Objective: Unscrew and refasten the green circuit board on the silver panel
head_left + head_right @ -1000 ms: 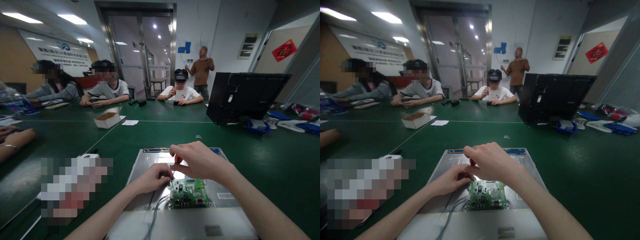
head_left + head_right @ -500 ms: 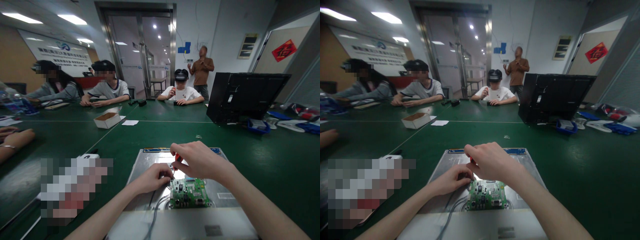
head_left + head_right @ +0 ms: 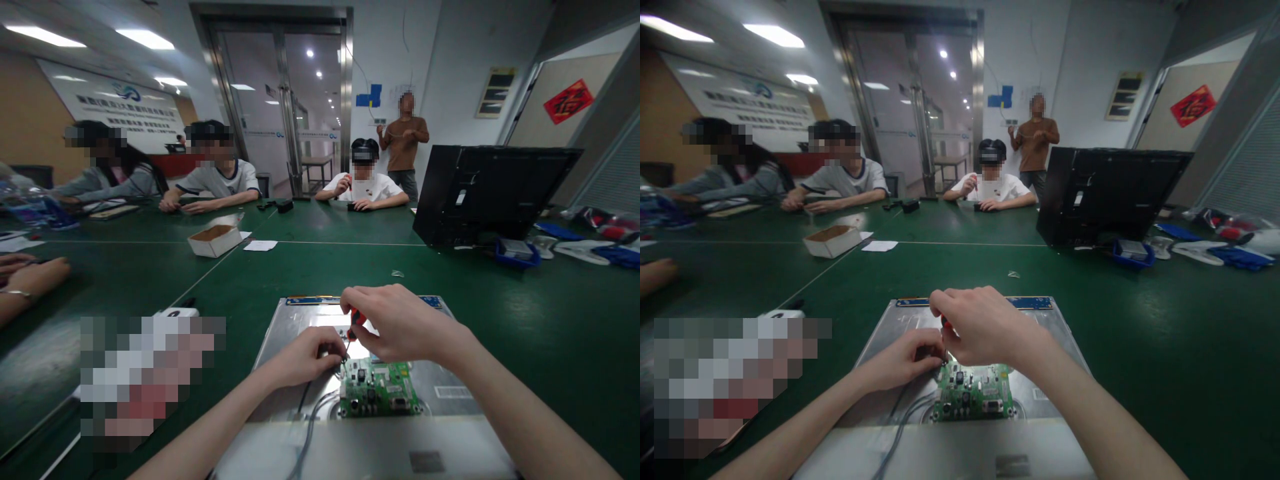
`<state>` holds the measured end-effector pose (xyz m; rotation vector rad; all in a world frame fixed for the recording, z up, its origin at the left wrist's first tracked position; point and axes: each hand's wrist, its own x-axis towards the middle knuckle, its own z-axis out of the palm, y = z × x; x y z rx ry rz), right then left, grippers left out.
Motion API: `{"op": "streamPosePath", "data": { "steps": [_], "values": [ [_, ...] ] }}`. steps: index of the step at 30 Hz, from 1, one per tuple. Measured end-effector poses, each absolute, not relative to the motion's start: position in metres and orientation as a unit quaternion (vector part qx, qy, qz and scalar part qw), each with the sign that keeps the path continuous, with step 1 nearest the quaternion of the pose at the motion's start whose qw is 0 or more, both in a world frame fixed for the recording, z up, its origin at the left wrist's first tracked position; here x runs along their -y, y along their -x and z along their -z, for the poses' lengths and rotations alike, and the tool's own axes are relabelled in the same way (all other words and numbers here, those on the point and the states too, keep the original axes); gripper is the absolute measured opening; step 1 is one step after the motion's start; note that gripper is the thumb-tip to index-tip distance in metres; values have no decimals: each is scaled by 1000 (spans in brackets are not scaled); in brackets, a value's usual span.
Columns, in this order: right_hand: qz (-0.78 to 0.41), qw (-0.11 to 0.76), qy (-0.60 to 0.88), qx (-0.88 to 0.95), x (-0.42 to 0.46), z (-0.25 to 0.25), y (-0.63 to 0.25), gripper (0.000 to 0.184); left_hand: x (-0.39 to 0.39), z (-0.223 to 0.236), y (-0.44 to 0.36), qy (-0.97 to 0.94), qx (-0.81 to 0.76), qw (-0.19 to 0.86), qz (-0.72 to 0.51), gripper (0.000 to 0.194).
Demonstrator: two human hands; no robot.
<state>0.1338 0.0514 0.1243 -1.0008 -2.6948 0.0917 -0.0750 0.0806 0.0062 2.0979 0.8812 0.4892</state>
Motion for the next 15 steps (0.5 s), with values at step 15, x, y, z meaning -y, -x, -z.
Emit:
{"op": "streamPosePath", "data": {
  "steps": [15],
  "values": [
    [-31, 130, 347, 928, -51, -127, -135, 20, -79, -9, 75, -830, -353, 390, -187, 11]
  ]
}}
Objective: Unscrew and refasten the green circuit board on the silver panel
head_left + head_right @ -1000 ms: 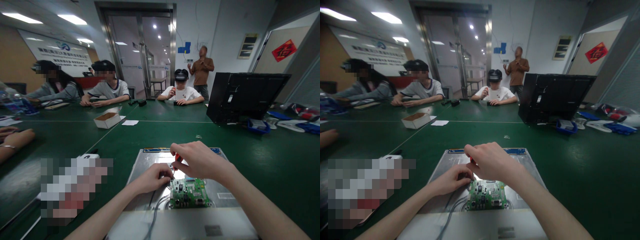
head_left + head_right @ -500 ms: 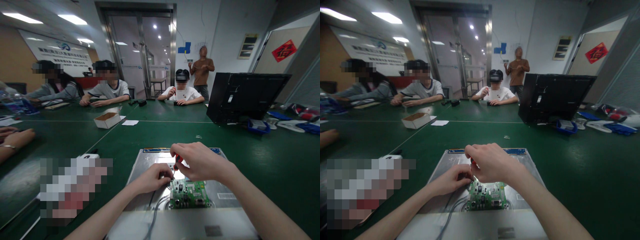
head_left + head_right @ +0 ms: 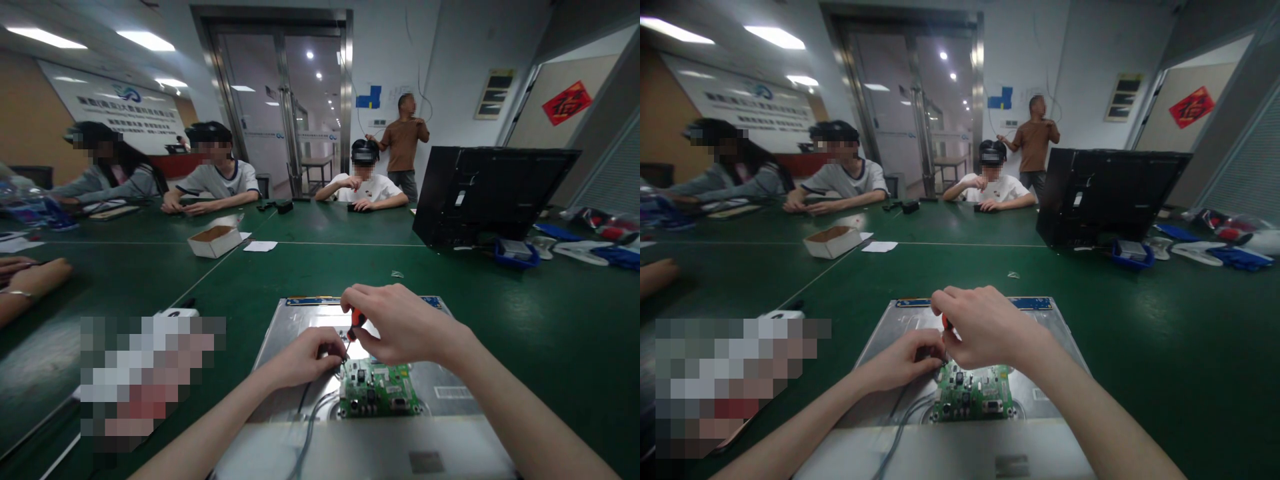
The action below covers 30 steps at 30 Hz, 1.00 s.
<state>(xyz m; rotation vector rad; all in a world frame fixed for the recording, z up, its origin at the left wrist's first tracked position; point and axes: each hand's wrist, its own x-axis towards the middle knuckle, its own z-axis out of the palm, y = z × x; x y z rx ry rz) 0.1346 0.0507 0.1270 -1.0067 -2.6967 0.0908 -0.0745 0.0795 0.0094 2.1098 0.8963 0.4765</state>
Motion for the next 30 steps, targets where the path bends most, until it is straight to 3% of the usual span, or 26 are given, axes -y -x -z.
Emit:
{"op": "streamPosePath", "data": {
  "steps": [30],
  "values": [
    [-21, 125, 372, 919, -55, -124, -132, 13, -80, -8, 75, -831, -349, 393, -183, 10]
  ]
}}
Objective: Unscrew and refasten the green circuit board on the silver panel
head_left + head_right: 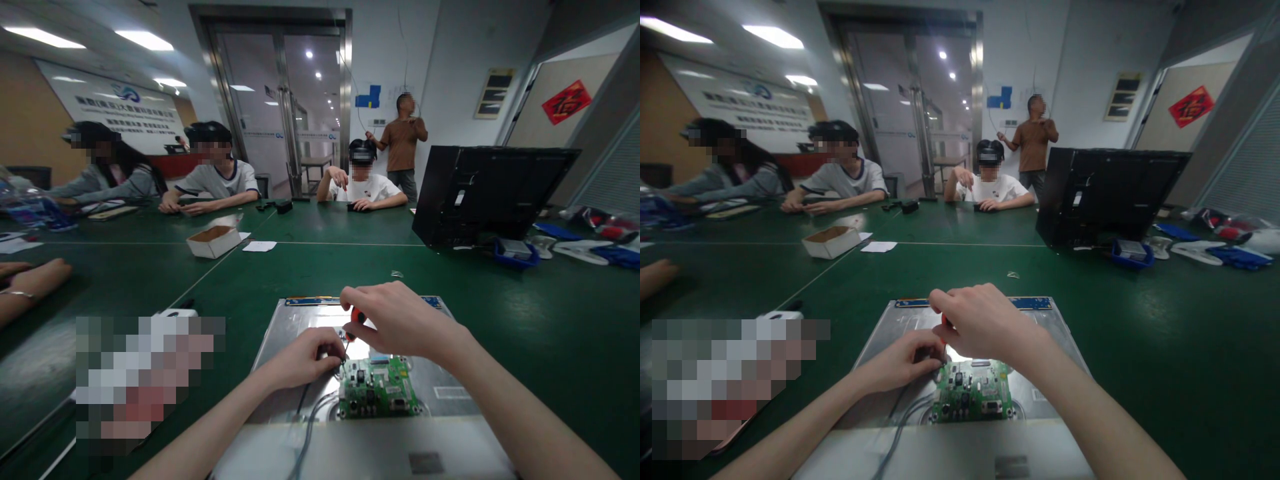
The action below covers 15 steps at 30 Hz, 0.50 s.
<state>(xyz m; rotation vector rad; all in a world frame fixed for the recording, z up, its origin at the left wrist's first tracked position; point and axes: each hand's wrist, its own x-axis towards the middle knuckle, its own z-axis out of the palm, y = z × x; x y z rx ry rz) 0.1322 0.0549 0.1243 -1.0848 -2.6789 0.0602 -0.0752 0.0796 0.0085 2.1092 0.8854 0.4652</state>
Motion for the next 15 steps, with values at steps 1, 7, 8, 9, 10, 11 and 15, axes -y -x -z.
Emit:
{"op": "streamPosePath", "data": {
  "steps": [1, 7, 8, 9, 10, 11, 15],
  "values": [
    [-21, 123, 372, 920, -55, -125, -132, 12, -80, -8, 75, -831, -349, 393, -184, 10],
    [-28, 130, 335, 933, -49, -127, -134, 17, -79, -9, 74, -831, -350, 389, -188, 11],
    [-31, 131, 331, 934, -48, -127, -134, 17, -79, -9, 74, -831, -350, 390, -187, 12],
    [-34, 130, 328, 935, -48, -127, -134, 18, -79, -9, 73, -831, -350, 390, -186, 12],
    [-36, 130, 328, 935, -48, -127, -133, 19, -79, -9, 73, -831, -350, 390, -185, 13],
    [-37, 130, 330, 934, -49, -126, -133, 19, -78, -9, 73, -831, -350, 390, -184, 14],
    [-22, 125, 360, 924, -52, -126, -131, 14, -78, -9, 74, -829, -356, 389, -185, 12]
  ]
}}
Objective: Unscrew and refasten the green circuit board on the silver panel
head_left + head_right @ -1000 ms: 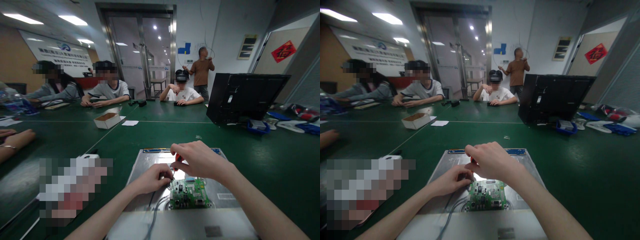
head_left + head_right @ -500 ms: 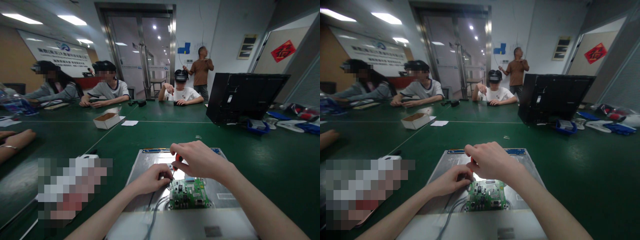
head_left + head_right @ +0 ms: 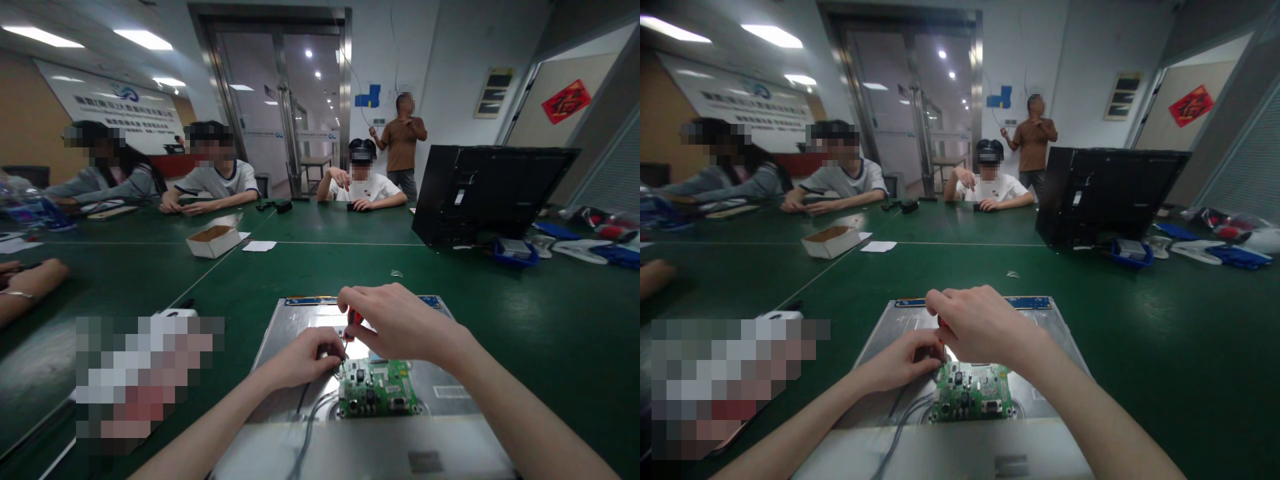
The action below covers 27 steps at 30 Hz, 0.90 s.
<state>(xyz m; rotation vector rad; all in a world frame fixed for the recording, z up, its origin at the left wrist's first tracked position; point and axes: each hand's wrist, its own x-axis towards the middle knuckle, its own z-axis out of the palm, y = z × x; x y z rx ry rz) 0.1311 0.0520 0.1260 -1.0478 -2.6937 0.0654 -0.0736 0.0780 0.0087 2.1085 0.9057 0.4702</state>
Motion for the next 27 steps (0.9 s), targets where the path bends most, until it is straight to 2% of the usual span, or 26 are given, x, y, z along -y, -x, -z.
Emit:
{"op": "streamPosePath", "data": {
  "steps": [27],
  "values": [
    [-19, 129, 338, 932, -50, -125, -132, 16, -79, -7, 75, -833, -346, 389, -188, 14]
  ]
}}
